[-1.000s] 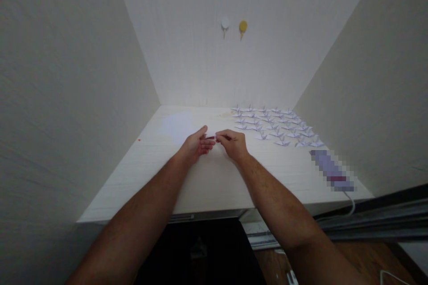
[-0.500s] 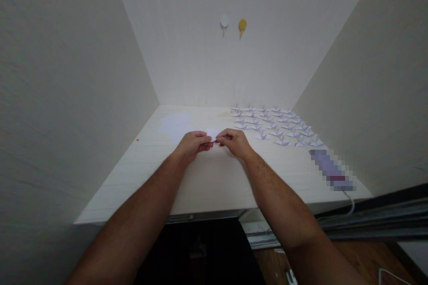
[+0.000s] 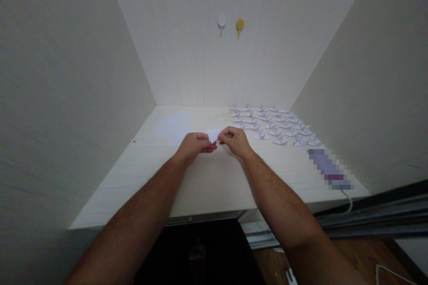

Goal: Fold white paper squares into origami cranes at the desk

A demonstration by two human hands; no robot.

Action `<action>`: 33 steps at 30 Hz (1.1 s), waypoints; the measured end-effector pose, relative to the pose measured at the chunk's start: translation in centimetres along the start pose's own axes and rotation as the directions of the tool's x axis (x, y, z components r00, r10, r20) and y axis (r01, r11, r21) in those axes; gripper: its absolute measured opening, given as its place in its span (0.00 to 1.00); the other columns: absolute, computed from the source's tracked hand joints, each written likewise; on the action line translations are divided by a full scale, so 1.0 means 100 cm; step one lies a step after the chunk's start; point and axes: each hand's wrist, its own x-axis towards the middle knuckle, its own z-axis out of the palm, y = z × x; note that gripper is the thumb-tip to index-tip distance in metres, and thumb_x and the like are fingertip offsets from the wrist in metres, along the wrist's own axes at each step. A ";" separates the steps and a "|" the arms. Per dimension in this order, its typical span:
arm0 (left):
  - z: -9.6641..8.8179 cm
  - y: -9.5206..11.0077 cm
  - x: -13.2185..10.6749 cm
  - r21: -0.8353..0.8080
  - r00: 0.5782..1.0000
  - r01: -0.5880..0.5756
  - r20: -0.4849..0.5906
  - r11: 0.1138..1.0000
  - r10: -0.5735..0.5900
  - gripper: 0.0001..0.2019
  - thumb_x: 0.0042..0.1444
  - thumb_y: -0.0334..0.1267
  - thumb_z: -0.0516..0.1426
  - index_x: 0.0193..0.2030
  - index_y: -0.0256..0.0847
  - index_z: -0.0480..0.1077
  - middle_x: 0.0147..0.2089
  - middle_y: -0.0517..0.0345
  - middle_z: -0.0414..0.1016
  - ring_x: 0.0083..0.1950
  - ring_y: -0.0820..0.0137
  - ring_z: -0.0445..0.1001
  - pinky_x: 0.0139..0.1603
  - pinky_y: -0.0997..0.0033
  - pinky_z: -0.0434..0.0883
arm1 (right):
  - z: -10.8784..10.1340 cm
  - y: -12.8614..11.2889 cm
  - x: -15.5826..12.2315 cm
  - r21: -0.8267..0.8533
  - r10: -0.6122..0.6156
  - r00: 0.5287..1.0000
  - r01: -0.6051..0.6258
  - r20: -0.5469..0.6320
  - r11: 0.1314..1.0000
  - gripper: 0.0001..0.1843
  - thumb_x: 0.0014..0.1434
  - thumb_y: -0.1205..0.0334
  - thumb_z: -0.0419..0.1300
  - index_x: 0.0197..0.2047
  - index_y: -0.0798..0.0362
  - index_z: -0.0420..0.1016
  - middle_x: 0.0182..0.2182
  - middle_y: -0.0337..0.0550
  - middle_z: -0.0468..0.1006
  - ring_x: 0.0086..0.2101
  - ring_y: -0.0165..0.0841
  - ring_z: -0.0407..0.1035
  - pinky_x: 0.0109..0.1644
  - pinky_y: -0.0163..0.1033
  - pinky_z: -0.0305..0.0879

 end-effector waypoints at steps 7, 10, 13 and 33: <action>0.005 -0.006 0.002 -0.044 1.000 0.022 -0.021 0.999 -0.023 0.10 0.38 0.30 0.66 0.22 0.35 0.67 0.28 0.48 0.78 0.34 0.62 0.80 0.37 0.66 0.76 | 0.001 -0.004 -0.001 -0.042 0.020 0.998 -0.023 -0.052 0.999 0.07 0.46 0.61 0.62 0.27 0.55 0.72 0.21 0.40 0.76 0.23 0.28 0.71 0.27 0.32 0.65; 0.005 -0.007 0.003 -0.043 1.000 0.011 -0.019 0.999 -0.012 0.09 0.38 0.30 0.66 0.22 0.35 0.68 0.28 0.47 0.78 0.34 0.62 0.80 0.37 0.66 0.76 | 0.002 -0.005 -0.001 -0.044 0.034 0.997 -0.037 -0.064 0.998 0.06 0.46 0.61 0.62 0.27 0.55 0.71 0.21 0.40 0.77 0.23 0.29 0.71 0.27 0.33 0.66; 0.005 -0.007 0.003 -0.046 1.000 0.012 -0.009 0.999 -0.013 0.09 0.38 0.30 0.65 0.22 0.35 0.67 0.29 0.47 0.79 0.34 0.62 0.80 0.36 0.66 0.76 | 0.003 -0.006 -0.001 -0.040 0.037 0.996 -0.040 -0.080 0.998 0.06 0.46 0.61 0.62 0.27 0.55 0.71 0.20 0.40 0.76 0.22 0.29 0.71 0.27 0.32 0.66; 0.004 -0.006 0.003 0.059 0.998 0.037 0.045 0.998 -0.039 0.09 0.40 0.36 0.64 0.29 0.37 0.71 0.30 0.52 0.78 0.31 0.67 0.77 0.28 0.72 0.69 | 0.000 -0.008 -0.001 -0.049 0.032 0.999 -0.033 -0.021 0.998 0.07 0.44 0.64 0.63 0.27 0.54 0.67 0.17 0.35 0.72 0.19 0.28 0.68 0.22 0.31 0.62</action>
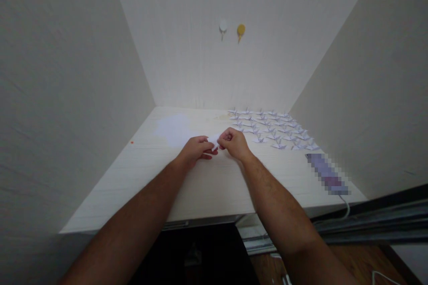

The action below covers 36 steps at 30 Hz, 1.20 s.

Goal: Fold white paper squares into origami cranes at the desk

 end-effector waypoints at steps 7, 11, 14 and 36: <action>-0.004 0.001 0.001 0.216 0.977 -0.180 -0.075 0.960 0.201 0.08 0.38 0.35 0.65 0.28 0.38 0.72 0.17 0.64 0.68 0.17 0.77 0.62 0.19 0.77 0.55 | 0.001 0.001 -0.001 0.100 0.074 0.991 -0.086 0.115 0.991 0.11 0.42 0.63 0.66 0.27 0.54 0.67 0.16 0.35 0.73 0.18 0.28 0.69 0.22 0.31 0.62; -0.004 -0.004 0.004 0.122 0.981 -0.166 -0.080 0.979 0.177 0.09 0.38 0.34 0.64 0.28 0.38 0.70 0.20 0.62 0.70 0.18 0.76 0.65 0.19 0.77 0.59 | 0.004 0.006 0.001 0.253 0.110 0.987 -0.136 0.114 0.958 0.18 0.39 0.61 0.68 0.33 0.55 0.68 0.17 0.34 0.74 0.19 0.29 0.70 0.24 0.33 0.67; -0.002 -0.006 0.006 0.023 0.984 -0.160 -0.080 0.987 0.161 0.12 0.39 0.35 0.64 0.31 0.38 0.69 0.25 0.60 0.74 0.20 0.75 0.69 0.21 0.76 0.65 | 0.004 0.006 0.001 0.303 0.153 0.979 -0.188 0.135 0.934 0.19 0.39 0.59 0.69 0.34 0.56 0.70 0.18 0.35 0.75 0.19 0.28 0.69 0.25 0.34 0.69; 0.000 -0.012 0.008 0.173 0.940 -0.208 -0.236 0.963 0.245 0.10 0.41 0.42 0.63 0.24 0.37 0.70 0.20 0.64 0.68 0.21 0.77 0.63 0.23 0.76 0.58 | 0.013 0.011 -0.001 0.071 0.125 0.991 -0.128 0.053 0.989 0.11 0.46 0.55 0.63 0.25 0.55 0.69 0.15 0.33 0.68 0.17 0.24 0.60 0.20 0.30 0.55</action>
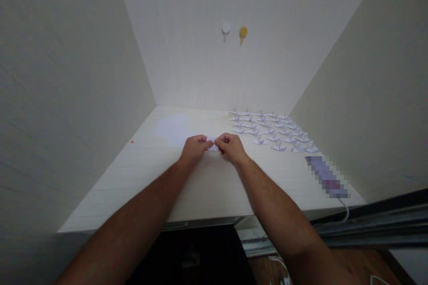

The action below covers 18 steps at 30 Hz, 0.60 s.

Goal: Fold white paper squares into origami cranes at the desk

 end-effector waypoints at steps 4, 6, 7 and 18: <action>0.002 0.003 -0.001 -0.078 0.999 0.018 0.039 0.997 -0.015 0.11 0.40 0.41 0.64 0.22 0.37 0.69 0.20 0.64 0.69 0.22 0.76 0.64 0.25 0.75 0.61 | 0.001 -0.003 -0.001 -0.066 -0.059 0.996 0.054 -0.073 0.996 0.10 0.46 0.57 0.62 0.23 0.54 0.69 0.15 0.32 0.67 0.17 0.24 0.58 0.22 0.31 0.55; 0.002 0.005 -0.001 -0.123 0.995 0.034 0.101 0.992 -0.022 0.12 0.39 0.42 0.65 0.23 0.37 0.69 0.22 0.63 0.70 0.24 0.75 0.66 0.28 0.74 0.64 | 0.000 -0.004 -0.002 -0.093 -0.088 0.993 0.081 -0.082 0.992 0.10 0.46 0.57 0.62 0.23 0.54 0.69 0.16 0.32 0.67 0.18 0.24 0.58 0.23 0.31 0.55; 0.001 0.006 -0.001 -0.139 0.993 0.033 0.119 0.990 -0.016 0.12 0.39 0.42 0.65 0.23 0.37 0.69 0.22 0.63 0.70 0.25 0.74 0.67 0.29 0.74 0.65 | 0.000 -0.004 -0.002 -0.105 -0.101 0.992 0.092 -0.078 0.990 0.10 0.46 0.57 0.62 0.23 0.54 0.69 0.16 0.33 0.67 0.19 0.24 0.58 0.24 0.31 0.54; -0.001 0.005 0.001 -0.114 0.994 0.020 0.105 0.993 -0.007 0.10 0.37 0.40 0.64 0.21 0.38 0.69 0.18 0.65 0.65 0.21 0.77 0.60 0.24 0.75 0.57 | 0.000 -0.003 -0.003 -0.153 -0.168 0.986 0.166 0.006 0.974 0.10 0.48 0.59 0.59 0.21 0.55 0.67 0.17 0.33 0.65 0.20 0.24 0.57 0.24 0.31 0.52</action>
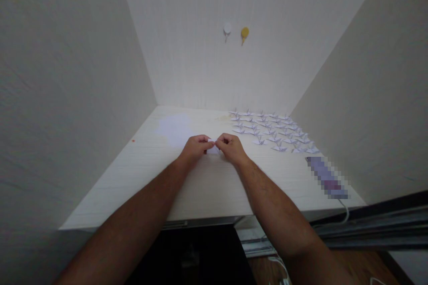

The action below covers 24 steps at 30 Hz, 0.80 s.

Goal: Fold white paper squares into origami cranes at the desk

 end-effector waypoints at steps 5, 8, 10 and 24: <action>-0.001 -0.003 0.002 0.025 0.988 0.005 -0.153 1.000 -0.001 0.11 0.38 0.41 0.64 0.22 0.38 0.68 0.18 0.65 0.65 0.20 0.77 0.60 0.23 0.74 0.57 | 0.000 0.001 -0.001 -0.021 0.097 0.995 -0.096 0.029 0.995 0.13 0.47 0.53 0.62 0.25 0.56 0.72 0.18 0.35 0.69 0.21 0.25 0.60 0.24 0.31 0.54; -0.001 0.000 0.001 0.079 0.981 0.002 -0.193 0.997 0.014 0.12 0.38 0.42 0.64 0.21 0.39 0.67 0.17 0.66 0.63 0.19 0.77 0.60 0.22 0.75 0.57 | 0.000 0.001 -0.001 -0.081 0.134 0.990 -0.130 0.049 0.988 0.12 0.47 0.55 0.62 0.24 0.56 0.72 0.18 0.36 0.70 0.20 0.25 0.61 0.23 0.31 0.54; -0.001 0.002 0.000 0.098 0.981 0.003 -0.194 0.995 0.016 0.11 0.39 0.42 0.64 0.21 0.39 0.67 0.17 0.66 0.64 0.19 0.77 0.60 0.22 0.75 0.57 | 0.000 0.000 -0.001 -0.083 0.139 0.988 -0.134 0.059 0.988 0.11 0.47 0.56 0.61 0.23 0.56 0.72 0.17 0.36 0.70 0.19 0.24 0.60 0.22 0.30 0.54; 0.002 0.001 0.002 -0.162 0.980 0.024 -0.192 0.987 -0.056 0.12 0.38 0.42 0.63 0.22 0.37 0.66 0.21 0.63 0.66 0.23 0.75 0.64 0.24 0.74 0.63 | 0.003 0.001 0.001 0.115 0.129 0.988 -0.138 0.088 0.984 0.10 0.45 0.57 0.63 0.23 0.55 0.69 0.14 0.32 0.67 0.16 0.23 0.57 0.19 0.29 0.52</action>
